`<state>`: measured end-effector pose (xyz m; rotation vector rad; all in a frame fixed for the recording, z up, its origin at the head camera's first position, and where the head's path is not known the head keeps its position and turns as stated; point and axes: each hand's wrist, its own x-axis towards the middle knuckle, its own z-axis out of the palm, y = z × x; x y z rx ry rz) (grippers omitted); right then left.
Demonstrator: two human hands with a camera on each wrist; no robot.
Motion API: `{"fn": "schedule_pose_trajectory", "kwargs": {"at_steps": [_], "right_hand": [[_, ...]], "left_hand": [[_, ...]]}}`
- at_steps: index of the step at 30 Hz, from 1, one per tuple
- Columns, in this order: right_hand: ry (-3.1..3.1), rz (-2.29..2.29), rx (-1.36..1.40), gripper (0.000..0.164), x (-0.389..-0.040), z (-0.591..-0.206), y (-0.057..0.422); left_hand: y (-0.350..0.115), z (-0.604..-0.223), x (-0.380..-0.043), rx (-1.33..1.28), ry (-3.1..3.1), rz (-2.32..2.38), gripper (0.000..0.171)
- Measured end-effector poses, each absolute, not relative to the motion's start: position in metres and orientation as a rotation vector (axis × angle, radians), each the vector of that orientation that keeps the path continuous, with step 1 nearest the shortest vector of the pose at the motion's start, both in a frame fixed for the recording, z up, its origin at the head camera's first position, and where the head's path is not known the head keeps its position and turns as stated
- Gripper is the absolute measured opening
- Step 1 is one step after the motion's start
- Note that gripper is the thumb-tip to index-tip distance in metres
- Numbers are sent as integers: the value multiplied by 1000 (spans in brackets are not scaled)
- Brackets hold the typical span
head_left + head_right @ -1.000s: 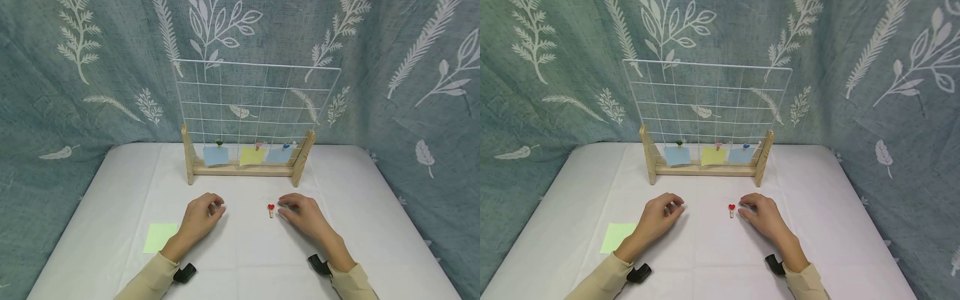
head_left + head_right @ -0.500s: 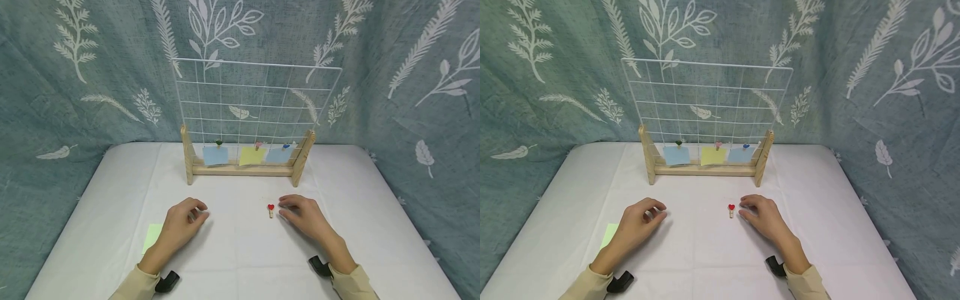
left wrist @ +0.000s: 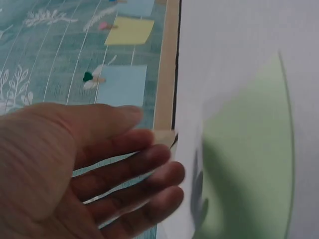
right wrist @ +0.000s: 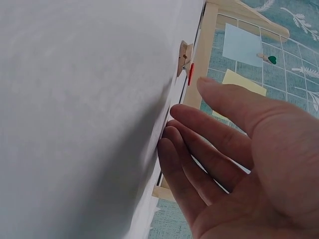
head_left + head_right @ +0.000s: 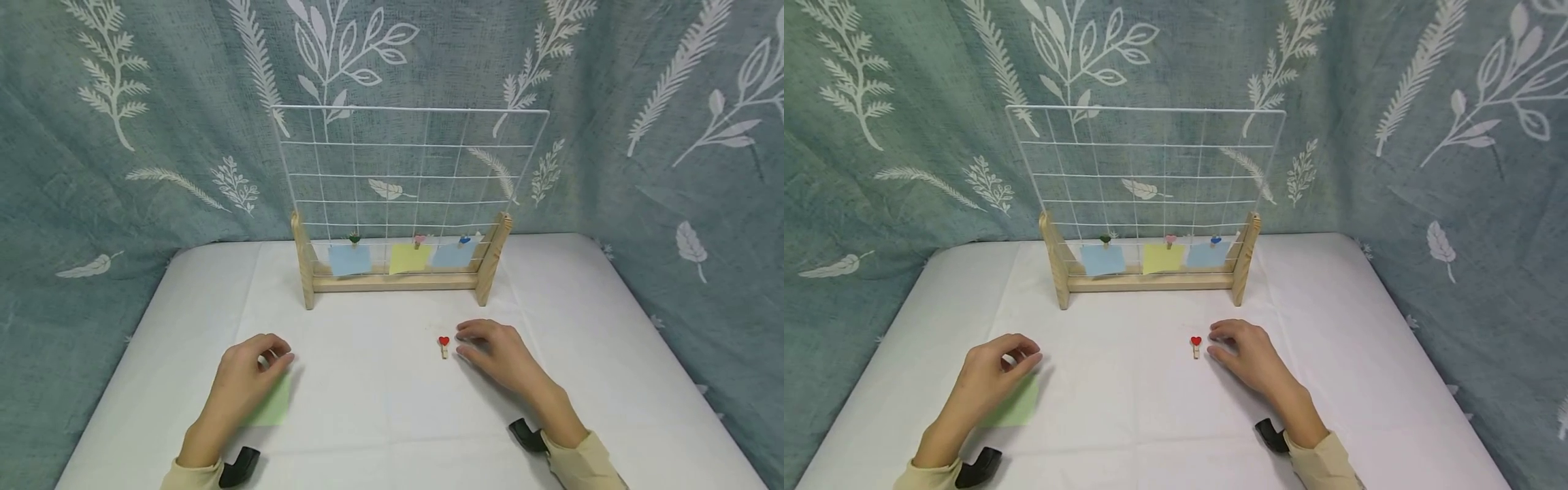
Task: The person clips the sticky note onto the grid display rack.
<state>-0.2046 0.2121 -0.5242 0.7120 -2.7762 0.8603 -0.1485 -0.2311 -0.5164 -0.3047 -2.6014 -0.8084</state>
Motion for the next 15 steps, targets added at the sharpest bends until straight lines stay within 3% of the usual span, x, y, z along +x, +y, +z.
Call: {"fn": "schedule_pose_trajectory", "kwargs": {"at_steps": [15], "right_hand": [[-2733,874,820,28,-213,-525,201]], "left_hand": [[-271,-514,-141,-83,-2843,-710,24]]}}
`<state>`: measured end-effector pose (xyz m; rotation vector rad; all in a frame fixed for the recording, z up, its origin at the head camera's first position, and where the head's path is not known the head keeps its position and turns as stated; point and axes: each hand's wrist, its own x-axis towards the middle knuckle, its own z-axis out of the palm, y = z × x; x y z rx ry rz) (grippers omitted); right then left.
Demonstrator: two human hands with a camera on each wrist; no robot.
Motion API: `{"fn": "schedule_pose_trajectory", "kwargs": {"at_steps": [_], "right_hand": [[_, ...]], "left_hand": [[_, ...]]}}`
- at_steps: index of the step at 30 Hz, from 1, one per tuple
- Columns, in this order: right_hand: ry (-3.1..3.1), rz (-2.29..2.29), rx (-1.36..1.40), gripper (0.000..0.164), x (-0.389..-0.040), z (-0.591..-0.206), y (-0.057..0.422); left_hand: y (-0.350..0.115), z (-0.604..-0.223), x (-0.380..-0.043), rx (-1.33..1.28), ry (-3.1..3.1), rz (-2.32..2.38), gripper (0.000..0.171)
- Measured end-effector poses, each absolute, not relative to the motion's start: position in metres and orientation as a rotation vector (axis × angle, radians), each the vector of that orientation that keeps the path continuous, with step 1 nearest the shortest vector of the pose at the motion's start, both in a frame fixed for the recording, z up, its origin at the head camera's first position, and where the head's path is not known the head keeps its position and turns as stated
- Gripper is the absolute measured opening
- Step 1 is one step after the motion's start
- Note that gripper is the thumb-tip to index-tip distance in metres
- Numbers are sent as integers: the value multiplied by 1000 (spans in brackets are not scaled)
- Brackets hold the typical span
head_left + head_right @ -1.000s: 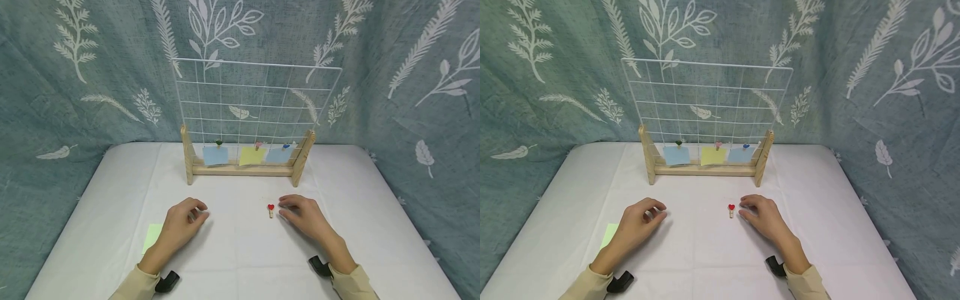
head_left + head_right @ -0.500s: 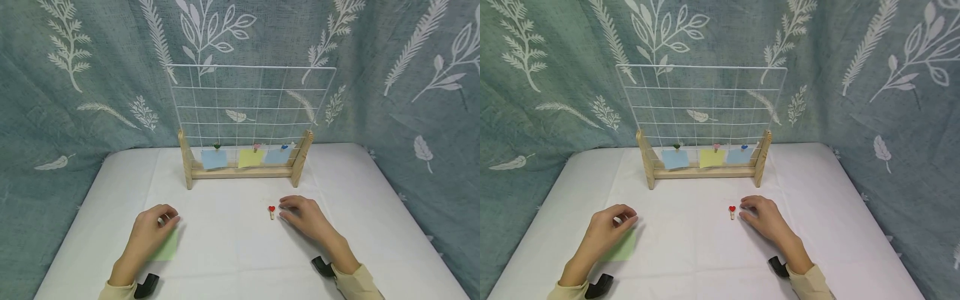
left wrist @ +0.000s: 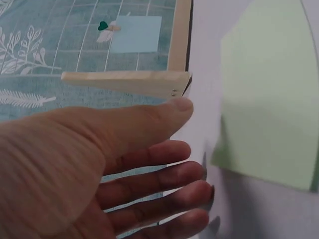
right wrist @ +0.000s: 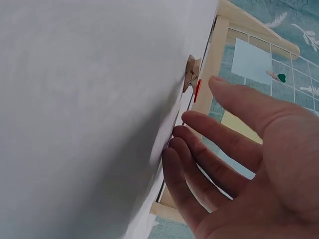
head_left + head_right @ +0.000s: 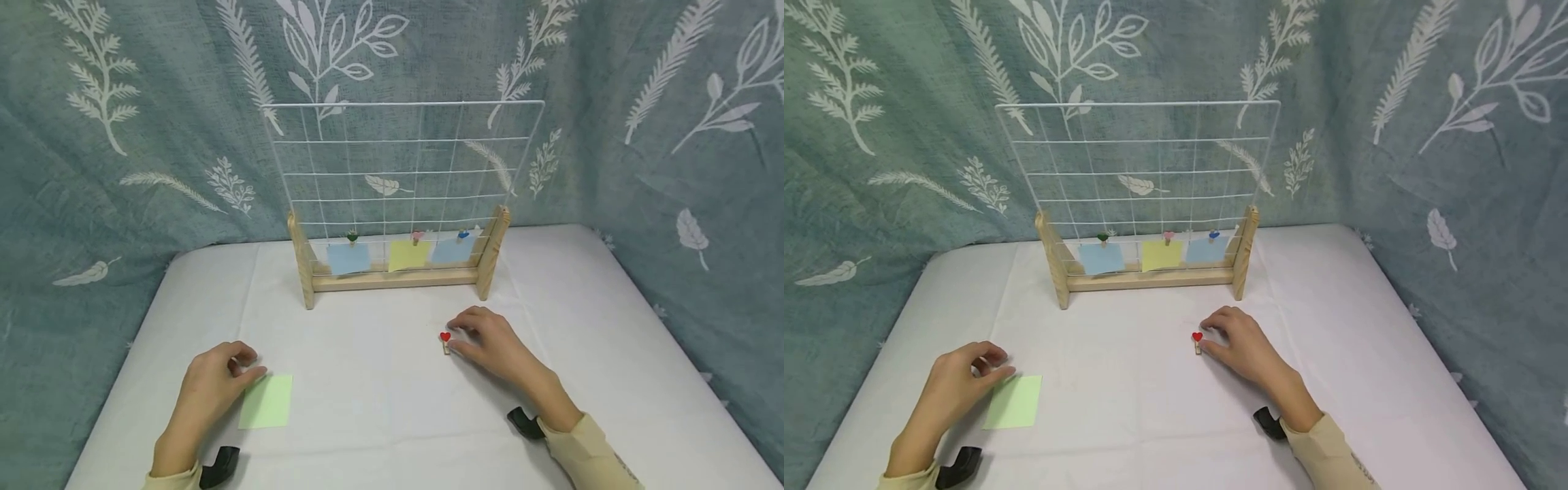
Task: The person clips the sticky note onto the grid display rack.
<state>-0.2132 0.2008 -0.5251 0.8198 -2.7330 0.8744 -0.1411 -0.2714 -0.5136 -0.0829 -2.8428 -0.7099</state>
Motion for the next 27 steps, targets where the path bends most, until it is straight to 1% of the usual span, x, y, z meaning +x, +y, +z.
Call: {"fn": "schedule_pose_trajectory", "kwargs": {"at_steps": [5,15,18,27], "right_hand": [[-2756,909,850,28,-215,-520,197],[-2808,964,844,34,-212,-523,189],[-2824,987,836,35,-211,-524,188],[-2832,995,842,36,-212,-523,189]], "left_hand": [[-275,-514,-138,-48,-2898,-743,29],[-273,-511,-136,-111,-3078,-715,57],[-271,-512,-136,-101,-3104,-701,57],[-270,-512,-135,-150,-3095,-762,46]]}}
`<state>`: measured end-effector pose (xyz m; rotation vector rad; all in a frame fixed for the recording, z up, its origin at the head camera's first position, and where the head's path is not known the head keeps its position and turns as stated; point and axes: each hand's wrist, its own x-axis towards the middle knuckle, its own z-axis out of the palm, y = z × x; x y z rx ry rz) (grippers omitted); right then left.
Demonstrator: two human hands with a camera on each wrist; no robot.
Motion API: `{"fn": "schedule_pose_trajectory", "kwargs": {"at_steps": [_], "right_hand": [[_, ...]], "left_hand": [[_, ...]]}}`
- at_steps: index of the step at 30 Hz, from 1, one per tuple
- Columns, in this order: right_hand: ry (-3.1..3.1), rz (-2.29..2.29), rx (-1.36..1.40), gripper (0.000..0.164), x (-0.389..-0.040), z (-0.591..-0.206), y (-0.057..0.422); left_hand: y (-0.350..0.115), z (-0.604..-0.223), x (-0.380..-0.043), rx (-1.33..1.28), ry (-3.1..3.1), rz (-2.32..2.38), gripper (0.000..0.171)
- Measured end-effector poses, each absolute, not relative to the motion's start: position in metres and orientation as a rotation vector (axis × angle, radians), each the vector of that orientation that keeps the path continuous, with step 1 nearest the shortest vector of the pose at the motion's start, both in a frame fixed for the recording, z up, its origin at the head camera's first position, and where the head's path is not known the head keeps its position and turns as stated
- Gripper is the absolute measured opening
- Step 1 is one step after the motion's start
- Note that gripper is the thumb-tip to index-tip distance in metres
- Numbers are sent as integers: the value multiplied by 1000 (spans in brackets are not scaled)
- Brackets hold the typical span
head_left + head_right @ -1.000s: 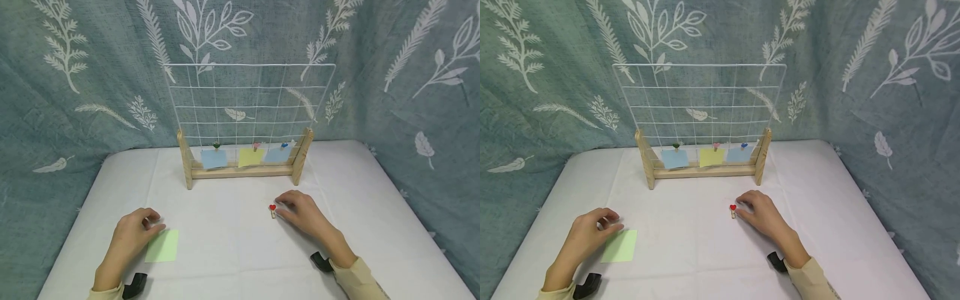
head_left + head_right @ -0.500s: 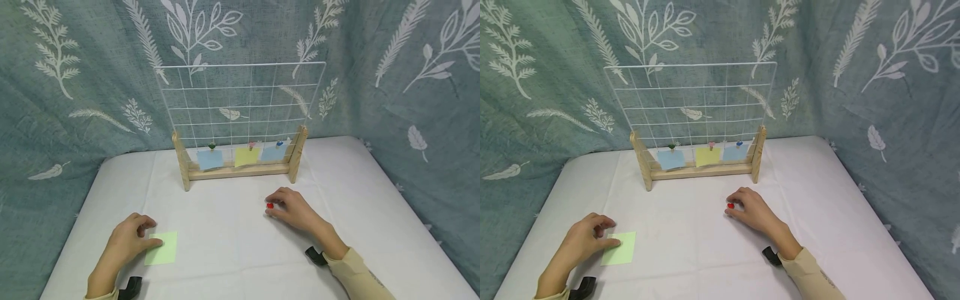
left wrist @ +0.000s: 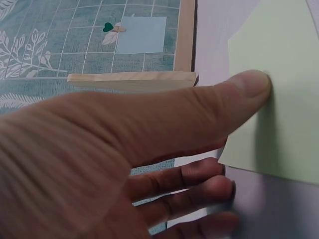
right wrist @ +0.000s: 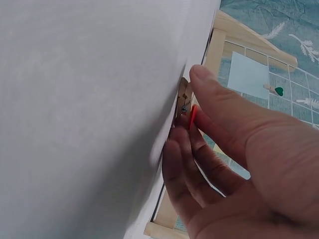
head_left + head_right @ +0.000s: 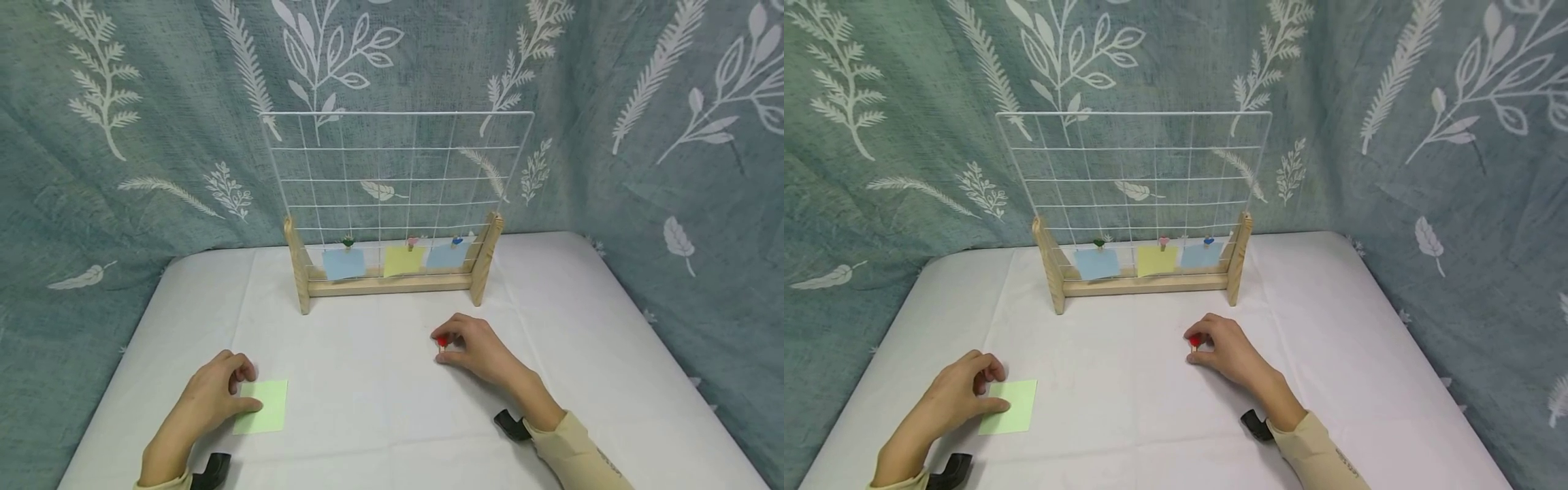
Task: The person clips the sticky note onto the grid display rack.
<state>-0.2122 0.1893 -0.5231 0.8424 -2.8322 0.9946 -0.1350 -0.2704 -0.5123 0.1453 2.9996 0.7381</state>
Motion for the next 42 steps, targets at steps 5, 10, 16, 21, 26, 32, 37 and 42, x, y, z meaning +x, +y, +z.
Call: {"fn": "schedule_pose_trajectory", "kwargs": {"at_steps": [5,10,16,21,26,32,37,42], "right_hand": [[-2833,1035,825,37,-213,-525,189],[-2828,1058,824,36,-213,-526,190],[-2828,1056,807,33,-213,-527,191],[-2819,1066,793,28,-213,-526,190],[-2788,1072,792,19,-211,-527,190],[-2753,1091,802,17,-208,-530,193],[-2741,1141,780,21,-207,-529,195],[-2717,1185,716,22,-207,-527,195]], "left_hand": [[-271,-511,-135,200,3006,747,39],[-271,-511,-134,231,2995,765,38],[-271,-511,-135,189,2974,807,44],[-272,-511,-136,119,2938,859,38],[-274,-512,-137,99,2940,867,22],[-273,-513,-138,136,2981,829,19],[-273,-514,-138,172,3007,859,20],[-272,-514,-140,238,3046,898,19]]}}
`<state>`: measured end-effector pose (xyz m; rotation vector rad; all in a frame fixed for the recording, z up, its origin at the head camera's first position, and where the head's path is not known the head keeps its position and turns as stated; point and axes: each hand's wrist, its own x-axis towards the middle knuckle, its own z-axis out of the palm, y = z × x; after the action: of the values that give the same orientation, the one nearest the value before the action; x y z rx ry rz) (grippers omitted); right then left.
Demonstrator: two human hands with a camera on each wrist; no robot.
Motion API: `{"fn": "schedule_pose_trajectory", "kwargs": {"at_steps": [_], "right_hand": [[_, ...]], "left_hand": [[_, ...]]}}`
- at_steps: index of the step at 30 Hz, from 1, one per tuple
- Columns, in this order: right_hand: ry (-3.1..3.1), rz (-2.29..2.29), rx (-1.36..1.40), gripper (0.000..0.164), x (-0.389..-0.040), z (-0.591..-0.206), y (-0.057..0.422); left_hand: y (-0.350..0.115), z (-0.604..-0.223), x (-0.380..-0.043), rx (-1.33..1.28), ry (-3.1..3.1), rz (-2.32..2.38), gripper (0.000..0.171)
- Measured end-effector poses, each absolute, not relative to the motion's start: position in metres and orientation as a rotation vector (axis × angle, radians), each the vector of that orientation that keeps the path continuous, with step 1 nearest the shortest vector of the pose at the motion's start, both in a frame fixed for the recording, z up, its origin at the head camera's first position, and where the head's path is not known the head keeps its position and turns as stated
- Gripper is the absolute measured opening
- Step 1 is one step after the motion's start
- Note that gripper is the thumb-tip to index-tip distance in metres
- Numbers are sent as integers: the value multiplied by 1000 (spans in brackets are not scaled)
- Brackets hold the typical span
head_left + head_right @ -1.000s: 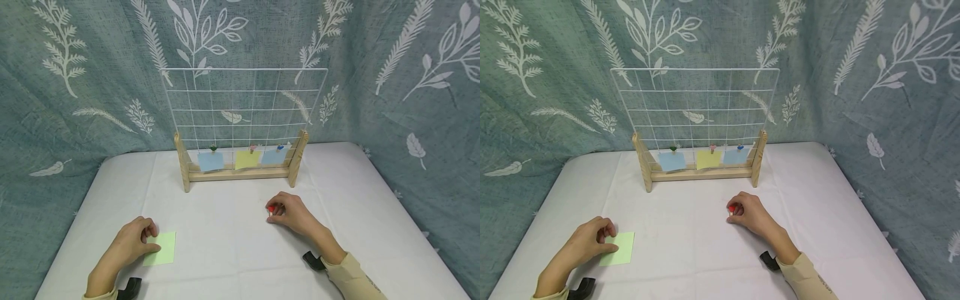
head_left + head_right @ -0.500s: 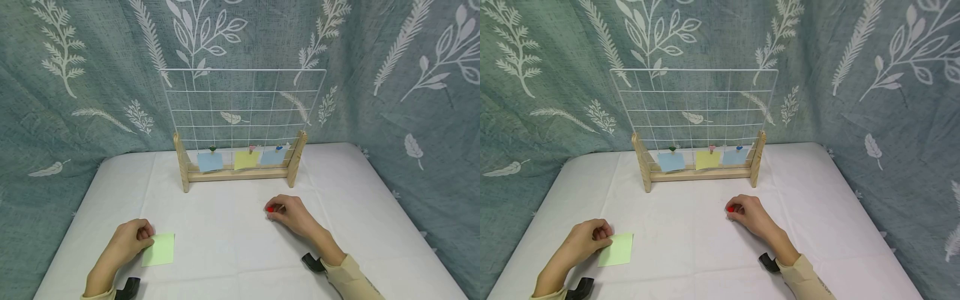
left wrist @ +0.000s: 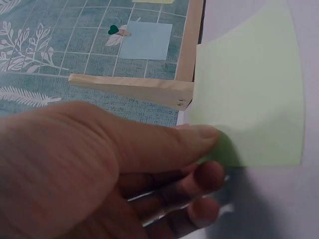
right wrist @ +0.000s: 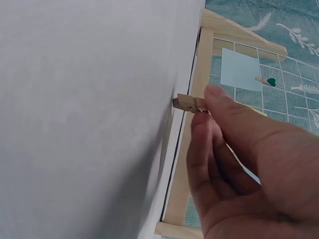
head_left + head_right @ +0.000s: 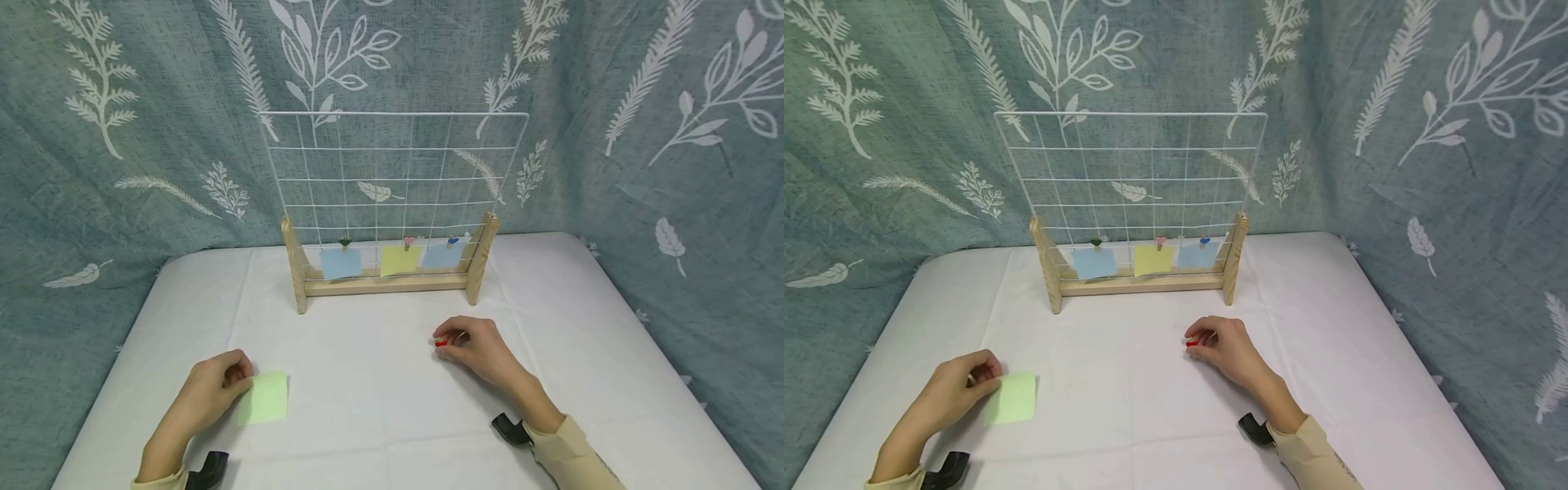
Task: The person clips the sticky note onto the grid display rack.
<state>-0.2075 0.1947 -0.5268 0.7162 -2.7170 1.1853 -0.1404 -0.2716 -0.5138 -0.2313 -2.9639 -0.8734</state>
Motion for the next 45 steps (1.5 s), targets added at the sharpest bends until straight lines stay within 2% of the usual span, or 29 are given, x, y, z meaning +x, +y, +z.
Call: {"fn": "schedule_pose_trajectory", "kwargs": {"at_steps": [17,35,45], "right_hand": [[-2566,1249,730,18,-212,-520,192],[-2483,1228,806,16,-220,-500,178],[-2432,1287,719,16,-222,-491,168]], "left_hand": [[-254,-512,-145,-292,-2759,-929,16],[-216,-506,-172,-407,-2560,-1036,18],[-193,-495,-186,-468,-2565,-1088,13]]}}
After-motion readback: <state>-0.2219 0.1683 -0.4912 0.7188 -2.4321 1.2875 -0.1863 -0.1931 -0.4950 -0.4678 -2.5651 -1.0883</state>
